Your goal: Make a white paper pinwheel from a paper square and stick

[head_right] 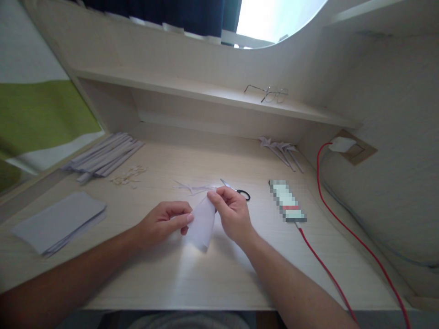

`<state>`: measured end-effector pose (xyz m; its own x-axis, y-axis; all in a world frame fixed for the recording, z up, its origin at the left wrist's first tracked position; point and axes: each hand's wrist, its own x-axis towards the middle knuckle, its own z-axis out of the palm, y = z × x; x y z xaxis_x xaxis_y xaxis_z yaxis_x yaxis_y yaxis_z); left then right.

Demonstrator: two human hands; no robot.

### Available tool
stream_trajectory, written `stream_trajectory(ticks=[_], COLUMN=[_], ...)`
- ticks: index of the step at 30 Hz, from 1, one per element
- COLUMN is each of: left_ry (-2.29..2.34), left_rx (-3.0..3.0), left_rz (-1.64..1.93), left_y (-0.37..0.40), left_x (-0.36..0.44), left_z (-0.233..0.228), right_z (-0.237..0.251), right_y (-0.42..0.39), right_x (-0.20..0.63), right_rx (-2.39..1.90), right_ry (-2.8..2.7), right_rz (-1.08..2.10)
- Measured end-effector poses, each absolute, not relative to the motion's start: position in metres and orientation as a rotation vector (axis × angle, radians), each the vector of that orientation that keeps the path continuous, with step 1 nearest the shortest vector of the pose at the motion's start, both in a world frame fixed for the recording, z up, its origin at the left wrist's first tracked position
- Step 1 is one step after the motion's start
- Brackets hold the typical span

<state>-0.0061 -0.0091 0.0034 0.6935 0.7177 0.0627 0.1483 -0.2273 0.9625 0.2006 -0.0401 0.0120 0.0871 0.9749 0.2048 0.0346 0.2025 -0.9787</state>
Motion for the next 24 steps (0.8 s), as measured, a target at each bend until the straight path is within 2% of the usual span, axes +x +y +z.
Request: stream_trajectory(ticks=[6,12,24], left_ry=[0.692,0.674,0.728], left_rx=[1.729,1.693,1.622], left_rz=[0.629,0.681,0.706], left_y=[-0.0084,-0.0063,-0.0083], left_x=[-0.0053,-0.0055,-0.0015], left_z=[0.0013,-0.0008,0.0031], right_z=[0.0088,0.0101,0.0086], right_y=[-0.0427,-0.0425,-0.0391], right_x=[0.1978,0.1969,0.1989], right_rx=[-1.14,-1.105,-1.097], right_ry=[-1.27,-1.388,-1.356], right_rz=[0.909,1.028,1.012])
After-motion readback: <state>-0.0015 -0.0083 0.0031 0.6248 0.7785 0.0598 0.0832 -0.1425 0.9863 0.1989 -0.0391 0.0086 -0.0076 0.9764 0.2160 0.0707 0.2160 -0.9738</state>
